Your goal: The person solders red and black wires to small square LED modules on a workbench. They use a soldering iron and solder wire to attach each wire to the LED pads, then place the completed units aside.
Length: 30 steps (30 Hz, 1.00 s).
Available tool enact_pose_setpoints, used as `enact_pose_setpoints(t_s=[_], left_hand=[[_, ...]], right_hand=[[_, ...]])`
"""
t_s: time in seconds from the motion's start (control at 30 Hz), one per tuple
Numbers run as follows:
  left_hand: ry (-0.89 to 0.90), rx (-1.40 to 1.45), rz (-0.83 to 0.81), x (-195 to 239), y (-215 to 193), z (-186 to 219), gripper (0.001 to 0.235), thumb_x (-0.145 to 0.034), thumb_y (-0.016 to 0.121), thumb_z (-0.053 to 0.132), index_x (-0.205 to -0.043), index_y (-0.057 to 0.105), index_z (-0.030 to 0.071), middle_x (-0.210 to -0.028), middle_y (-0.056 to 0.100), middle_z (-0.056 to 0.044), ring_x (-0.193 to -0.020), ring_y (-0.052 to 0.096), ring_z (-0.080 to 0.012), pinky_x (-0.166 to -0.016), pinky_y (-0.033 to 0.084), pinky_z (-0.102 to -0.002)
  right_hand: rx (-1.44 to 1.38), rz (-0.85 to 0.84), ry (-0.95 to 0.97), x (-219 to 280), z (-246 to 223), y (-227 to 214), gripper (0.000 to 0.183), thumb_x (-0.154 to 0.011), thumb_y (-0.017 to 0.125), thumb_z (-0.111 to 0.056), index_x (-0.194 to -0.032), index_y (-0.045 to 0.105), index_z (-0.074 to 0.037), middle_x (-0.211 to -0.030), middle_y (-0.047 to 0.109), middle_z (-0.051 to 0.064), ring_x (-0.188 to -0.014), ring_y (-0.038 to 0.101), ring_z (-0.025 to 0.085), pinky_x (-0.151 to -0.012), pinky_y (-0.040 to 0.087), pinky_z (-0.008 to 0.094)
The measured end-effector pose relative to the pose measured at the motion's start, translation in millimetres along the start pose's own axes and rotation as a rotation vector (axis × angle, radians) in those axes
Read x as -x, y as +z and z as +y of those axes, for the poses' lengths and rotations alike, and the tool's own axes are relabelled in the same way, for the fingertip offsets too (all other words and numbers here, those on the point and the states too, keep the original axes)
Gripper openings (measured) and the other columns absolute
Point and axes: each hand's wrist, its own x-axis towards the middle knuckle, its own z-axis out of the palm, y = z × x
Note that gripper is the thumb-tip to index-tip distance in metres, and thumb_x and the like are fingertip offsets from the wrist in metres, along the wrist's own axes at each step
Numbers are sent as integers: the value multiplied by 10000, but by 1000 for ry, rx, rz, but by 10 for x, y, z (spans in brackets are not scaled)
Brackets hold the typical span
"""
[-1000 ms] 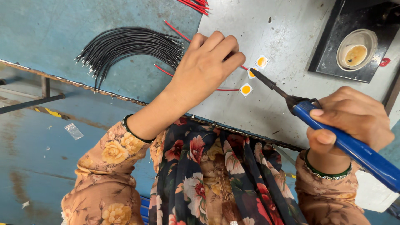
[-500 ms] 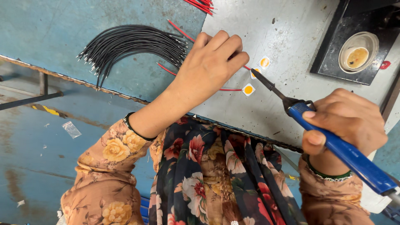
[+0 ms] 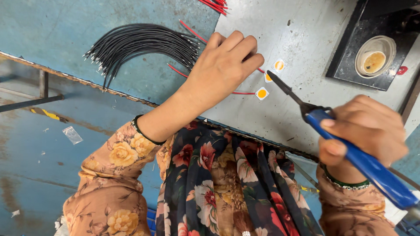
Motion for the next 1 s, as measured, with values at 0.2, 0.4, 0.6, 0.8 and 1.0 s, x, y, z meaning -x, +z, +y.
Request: enact_pose_setpoints(t_s=[0.2, 0.4, 0.6, 0.8, 1.0], left_hand=[[0, 7, -2, -9, 1, 0, 154, -946, 649, 117, -1100, 648, 131, -1106, 521, -9, -1081, 527, -194, -912, 408, -365], [-2, -16, -5, -3, -1, 9, 166, -939, 643, 106, -1104, 650, 127, -1115, 523, -12, -1090, 528, -193, -917, 409, -366], [-2, -11, 2, -3, 7, 0, 150, -944, 642, 130, -1094, 653, 133, -1100, 519, -13, -1081, 528, -193, -894, 401, -370], [-1, -11, 11, -18, 2, 9, 143, -947, 638, 141, -1089, 655, 136, -1088, 515, -9, -1072, 527, -189, -895, 398, -371], [-2, -25, 9, -19, 13, 16, 133, -946, 640, 135, -1078, 653, 140, -1081, 517, -8, -1064, 528, -192, -893, 403, -370]], right_hand=[[-10, 47, 10, 55, 35, -14, 385, -1101, 646, -279, -913, 575, 49, -723, 613, 122, -588, 650, 279, -565, 517, 338], [7, -16, 39, 99, -28, -16, 402, -1112, 644, -332, -961, 568, 33, -749, 628, 118, -609, 646, 260, -584, 515, 328], [-33, -38, 61, 18, -12, 18, 397, -1105, 656, -355, -975, 577, 12, -729, 636, 105, -616, 636, 243, -587, 516, 319], [3, -129, -63, 57, -12, 35, 385, -1040, 657, -315, -901, 591, 38, -666, 612, 67, -566, 580, 242, -513, 456, 342], [-7, 191, -231, 209, 234, 79, 404, -1036, 603, -231, -762, 544, 61, -579, 531, 71, -478, 552, 206, -440, 417, 347]])
